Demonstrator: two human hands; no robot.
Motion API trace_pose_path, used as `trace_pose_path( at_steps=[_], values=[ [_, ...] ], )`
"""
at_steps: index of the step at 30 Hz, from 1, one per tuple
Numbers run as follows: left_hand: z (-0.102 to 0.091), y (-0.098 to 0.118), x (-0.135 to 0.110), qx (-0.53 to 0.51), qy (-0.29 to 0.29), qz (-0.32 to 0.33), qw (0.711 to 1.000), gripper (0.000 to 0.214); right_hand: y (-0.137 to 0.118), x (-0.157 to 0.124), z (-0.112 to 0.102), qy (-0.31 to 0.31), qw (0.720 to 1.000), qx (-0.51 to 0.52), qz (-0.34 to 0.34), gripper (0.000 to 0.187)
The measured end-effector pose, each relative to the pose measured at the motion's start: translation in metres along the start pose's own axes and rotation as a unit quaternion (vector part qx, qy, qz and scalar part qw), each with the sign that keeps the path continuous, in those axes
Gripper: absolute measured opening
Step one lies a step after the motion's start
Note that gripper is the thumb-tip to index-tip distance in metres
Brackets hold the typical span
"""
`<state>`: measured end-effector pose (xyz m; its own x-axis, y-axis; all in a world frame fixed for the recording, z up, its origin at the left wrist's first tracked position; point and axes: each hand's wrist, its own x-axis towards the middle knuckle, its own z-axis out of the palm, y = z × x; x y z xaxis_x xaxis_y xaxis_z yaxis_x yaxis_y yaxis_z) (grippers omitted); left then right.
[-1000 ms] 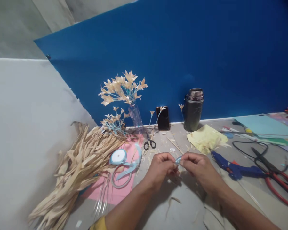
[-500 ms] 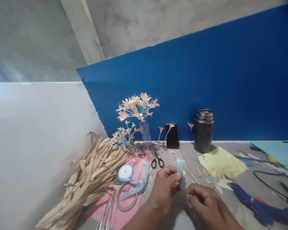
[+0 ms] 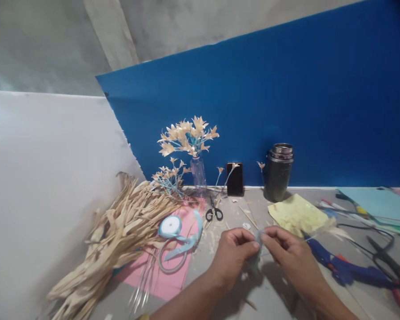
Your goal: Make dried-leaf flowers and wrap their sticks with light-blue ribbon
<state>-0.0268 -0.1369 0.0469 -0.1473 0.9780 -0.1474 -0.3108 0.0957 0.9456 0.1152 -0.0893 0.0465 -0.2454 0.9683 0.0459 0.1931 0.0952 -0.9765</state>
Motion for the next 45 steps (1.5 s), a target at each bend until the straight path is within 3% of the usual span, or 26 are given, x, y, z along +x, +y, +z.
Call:
trace_pose_path(
  at_steps=[4, 11, 15, 19, 26, 31, 35, 39, 45],
  values=[
    [0.003, -0.002, -0.001, -0.011, -0.02, -0.012, 1.0, 0.032, -0.003, -0.004, 0.0, -0.004, 1.0, 0.0, -0.008, 0.038],
    [-0.005, -0.005, 0.011, -0.027, 0.059, 0.018, 0.998, 0.033, 0.001, -0.001, 0.001, -0.039, 0.993, 0.105, 0.029, 0.039],
    [-0.011, -0.006, 0.014, -0.021, 0.089, 0.033, 0.995, 0.027, -0.004, 0.0, -0.004, -0.065, 0.994, 0.075, 0.049, 0.044],
    [-0.012, -0.005, 0.015, -0.049, 0.098, -0.003, 0.994, 0.025, -0.004, -0.004, -0.007, -0.069, 0.997, 0.017, -0.008, 0.047],
    [-0.017, -0.006, 0.019, -0.104, 0.059, -0.053, 0.991, 0.036, -0.003, -0.015, -0.003, -0.092, 0.993, -0.027, -0.07, 0.046],
    [-0.015, -0.006, 0.018, -0.177, 0.033, -0.076, 0.981, 0.028, -0.005, -0.011, 0.0, -0.066, 0.997, 0.003, -0.027, 0.028],
    [-0.007, 0.004, 0.017, -0.242, -0.021, -0.095, 0.965, 0.035, -0.006, -0.005, 0.001, -0.044, 0.995, 0.089, 0.031, 0.033],
    [0.003, 0.018, 0.011, -0.192, -0.083, -0.098, 0.973, 0.035, -0.013, -0.006, 0.002, -0.083, 0.98, 0.168, 0.068, 0.038],
    [0.018, 0.021, 0.0, -0.105, -0.081, -0.119, 0.984, 0.037, -0.021, -0.024, 0.0, -0.071, 0.977, 0.183, 0.082, 0.033]
  ],
)
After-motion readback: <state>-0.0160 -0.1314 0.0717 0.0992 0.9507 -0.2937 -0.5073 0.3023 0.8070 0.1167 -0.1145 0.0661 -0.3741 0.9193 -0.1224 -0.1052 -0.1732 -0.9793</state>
